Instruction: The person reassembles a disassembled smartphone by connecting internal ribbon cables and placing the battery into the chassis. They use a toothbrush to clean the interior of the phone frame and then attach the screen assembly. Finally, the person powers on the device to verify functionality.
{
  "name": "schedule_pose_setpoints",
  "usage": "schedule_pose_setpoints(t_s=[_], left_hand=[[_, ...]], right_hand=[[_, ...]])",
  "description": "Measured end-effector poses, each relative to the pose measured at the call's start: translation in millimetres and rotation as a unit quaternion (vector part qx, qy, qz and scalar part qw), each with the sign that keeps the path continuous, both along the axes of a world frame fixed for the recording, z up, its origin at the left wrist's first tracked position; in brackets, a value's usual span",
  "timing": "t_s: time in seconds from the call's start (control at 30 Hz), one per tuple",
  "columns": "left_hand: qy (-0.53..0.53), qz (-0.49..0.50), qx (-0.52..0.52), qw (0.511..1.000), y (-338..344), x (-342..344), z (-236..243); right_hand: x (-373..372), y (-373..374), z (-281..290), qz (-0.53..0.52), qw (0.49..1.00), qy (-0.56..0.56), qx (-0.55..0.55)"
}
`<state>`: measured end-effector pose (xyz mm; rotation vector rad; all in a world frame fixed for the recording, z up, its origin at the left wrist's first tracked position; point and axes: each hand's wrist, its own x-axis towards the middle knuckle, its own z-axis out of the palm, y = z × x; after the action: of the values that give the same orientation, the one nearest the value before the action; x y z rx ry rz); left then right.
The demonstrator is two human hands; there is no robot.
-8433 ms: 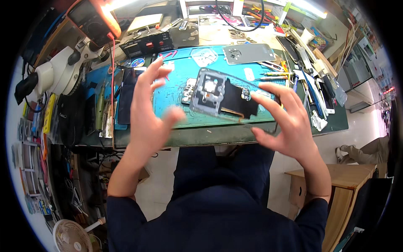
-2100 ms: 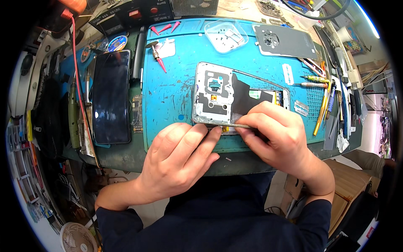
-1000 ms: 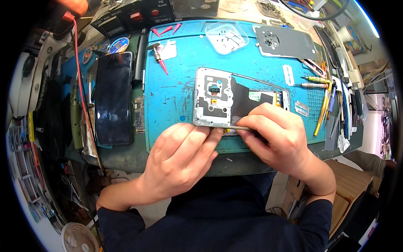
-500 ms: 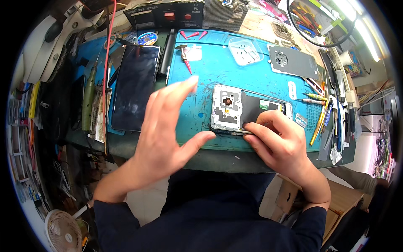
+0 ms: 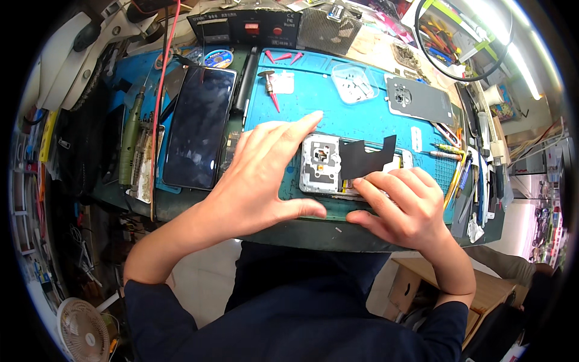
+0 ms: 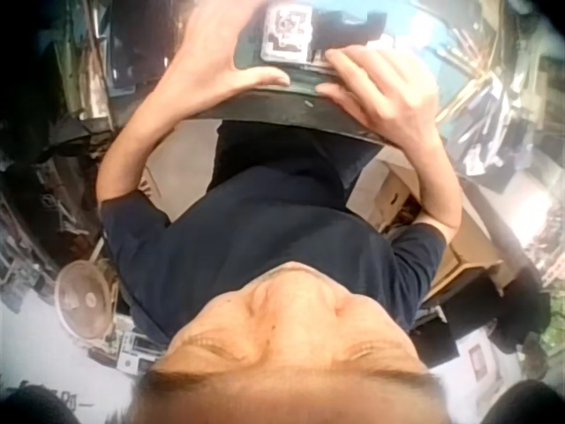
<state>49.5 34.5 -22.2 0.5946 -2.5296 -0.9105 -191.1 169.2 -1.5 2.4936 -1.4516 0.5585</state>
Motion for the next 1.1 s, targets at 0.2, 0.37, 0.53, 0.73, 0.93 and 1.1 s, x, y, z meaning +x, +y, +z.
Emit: schedule_pose_setpoints(t_s=[0.2,0.37,0.53,0.73,0.93,1.1], left_hand=[[0.01,-0.004,-0.008,1.0,-3,0,-7],[0.009,-0.005,-0.019,1.0,-1,-1,-4],[0.007,-0.006,-0.026,1.0,-1,-2,-5],[0.0,-0.024,-0.036,0.999,-1,-2,-5],[-0.006,-0.022,-0.06,0.998,0,2,-5],[0.0,-0.002,-0.075,0.997,4,7,-5]], right_hand=[[-6,2,-1,-0.034,0.997,0.006,-0.074],[-23,3,12,-0.103,0.989,-0.053,0.093],[-34,3,6,-0.09,0.977,-0.103,0.162],[-35,10,2,-0.086,0.977,-0.129,0.146],[-34,8,3,-0.08,0.979,-0.119,0.146],[-33,7,3,-0.082,0.979,-0.113,0.148]])
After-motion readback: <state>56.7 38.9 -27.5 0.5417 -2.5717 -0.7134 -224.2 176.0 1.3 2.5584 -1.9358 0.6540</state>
